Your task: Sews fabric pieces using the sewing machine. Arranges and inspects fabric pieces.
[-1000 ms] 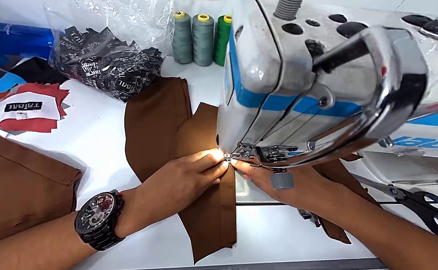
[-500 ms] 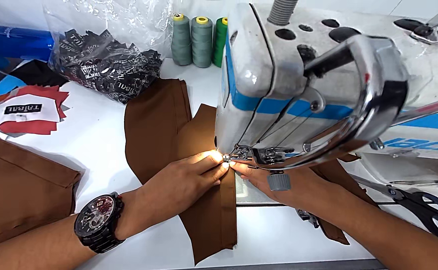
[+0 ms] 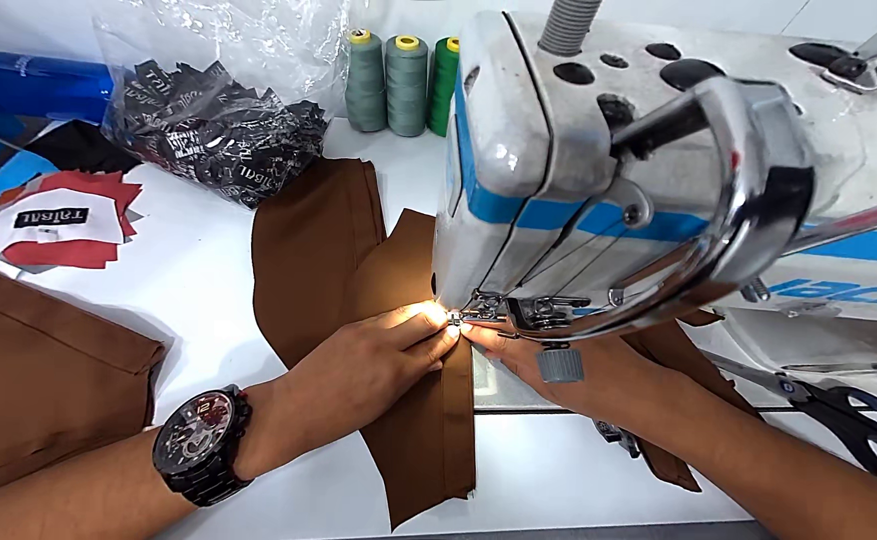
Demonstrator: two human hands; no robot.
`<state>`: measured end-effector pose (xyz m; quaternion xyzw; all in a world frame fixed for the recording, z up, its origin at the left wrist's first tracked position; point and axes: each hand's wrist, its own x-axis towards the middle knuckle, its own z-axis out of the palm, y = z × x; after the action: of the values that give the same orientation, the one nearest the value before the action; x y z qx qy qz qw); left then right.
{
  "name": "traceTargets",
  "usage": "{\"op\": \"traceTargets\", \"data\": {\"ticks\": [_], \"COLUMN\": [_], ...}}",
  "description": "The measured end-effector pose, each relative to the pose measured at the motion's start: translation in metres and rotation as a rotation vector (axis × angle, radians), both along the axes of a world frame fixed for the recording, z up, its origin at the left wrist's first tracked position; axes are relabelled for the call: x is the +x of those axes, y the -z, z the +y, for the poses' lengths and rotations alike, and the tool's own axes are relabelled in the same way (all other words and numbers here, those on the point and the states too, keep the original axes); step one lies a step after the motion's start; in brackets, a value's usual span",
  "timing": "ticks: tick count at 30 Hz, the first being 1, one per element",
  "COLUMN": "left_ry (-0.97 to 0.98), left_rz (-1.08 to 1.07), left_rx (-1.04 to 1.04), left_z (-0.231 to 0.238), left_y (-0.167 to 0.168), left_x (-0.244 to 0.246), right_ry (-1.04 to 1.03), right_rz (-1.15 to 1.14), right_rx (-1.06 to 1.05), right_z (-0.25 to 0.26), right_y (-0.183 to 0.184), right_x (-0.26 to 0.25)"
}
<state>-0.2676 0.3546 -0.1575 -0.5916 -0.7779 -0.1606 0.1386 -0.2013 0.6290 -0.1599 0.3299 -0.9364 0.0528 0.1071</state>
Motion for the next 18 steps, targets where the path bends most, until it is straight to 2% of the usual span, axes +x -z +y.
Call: {"op": "traceTargets", "data": {"ticks": [12, 18], "left_ry": [-0.002, 0.014], "left_rz": [0.012, -0.059], "left_rx": [-0.007, -0.019], "left_z": [0.0002, -0.0029], "left_y": [-0.0012, -0.0007], "left_x": [-0.0004, -0.0019], "right_ry": [-0.002, 0.009], "right_rz": [0.005, 0.002], "right_rx": [0.0, 0.001], "right_z": [0.0003, -0.0003], "right_y": [0.0, -0.0024], "right_x": [0.0006, 0.0]}}
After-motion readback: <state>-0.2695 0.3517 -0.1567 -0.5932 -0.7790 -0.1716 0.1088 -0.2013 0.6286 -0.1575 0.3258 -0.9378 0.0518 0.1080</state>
